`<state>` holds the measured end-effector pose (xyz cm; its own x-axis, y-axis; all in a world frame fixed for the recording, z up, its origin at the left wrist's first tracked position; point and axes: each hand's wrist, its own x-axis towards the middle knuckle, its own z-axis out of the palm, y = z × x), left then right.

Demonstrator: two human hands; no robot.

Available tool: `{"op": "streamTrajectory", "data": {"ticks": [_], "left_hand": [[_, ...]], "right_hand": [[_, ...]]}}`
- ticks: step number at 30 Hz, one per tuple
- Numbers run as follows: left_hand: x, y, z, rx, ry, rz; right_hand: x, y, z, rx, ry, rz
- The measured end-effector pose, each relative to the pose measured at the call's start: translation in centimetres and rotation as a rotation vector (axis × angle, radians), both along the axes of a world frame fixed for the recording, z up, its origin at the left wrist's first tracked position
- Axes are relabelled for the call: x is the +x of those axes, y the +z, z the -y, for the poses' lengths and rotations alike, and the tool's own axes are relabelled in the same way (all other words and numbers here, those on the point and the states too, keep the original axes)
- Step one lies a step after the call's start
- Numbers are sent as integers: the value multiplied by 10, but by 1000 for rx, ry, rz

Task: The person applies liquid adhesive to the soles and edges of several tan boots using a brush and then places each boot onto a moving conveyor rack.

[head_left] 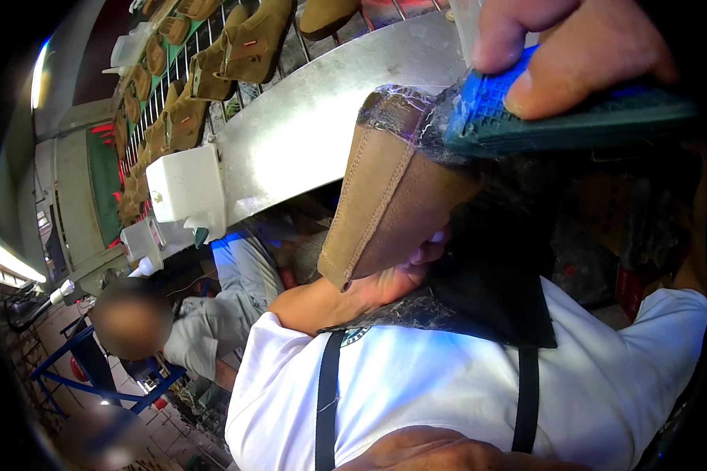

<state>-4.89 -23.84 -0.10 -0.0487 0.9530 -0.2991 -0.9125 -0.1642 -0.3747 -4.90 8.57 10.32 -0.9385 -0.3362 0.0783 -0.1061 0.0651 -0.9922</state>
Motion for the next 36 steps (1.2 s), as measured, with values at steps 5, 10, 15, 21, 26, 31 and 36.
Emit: {"op": "streamTrajectory", "data": {"ticks": [5, 10, 15, 21, 26, 31, 36], "left_hand": [[1, -7, 6, 11, 15, 48], [3, -11, 10, 65, 20, 104], [-1, 14, -4, -90, -5, 133], [-4, 15, -4, -92, -41, 127], [-12, 1, 10, 87, 17, -103], [-45, 39, 15, -541, 118, -816], [-104, 30, 12, -446, 174, -1358]], "right_hand": [[2, -31, 36, -192, -139, 112], [19, -18, 33, -52, -148, 124], [25, 14, 17, 188, -82, 220], [36, 32, 16, 279, -12, 84], [25, -8, -6, 178, 211, -413], [48, -56, 10, -509, -182, -113], [39, -65, 72, -975, -570, 118]]}}
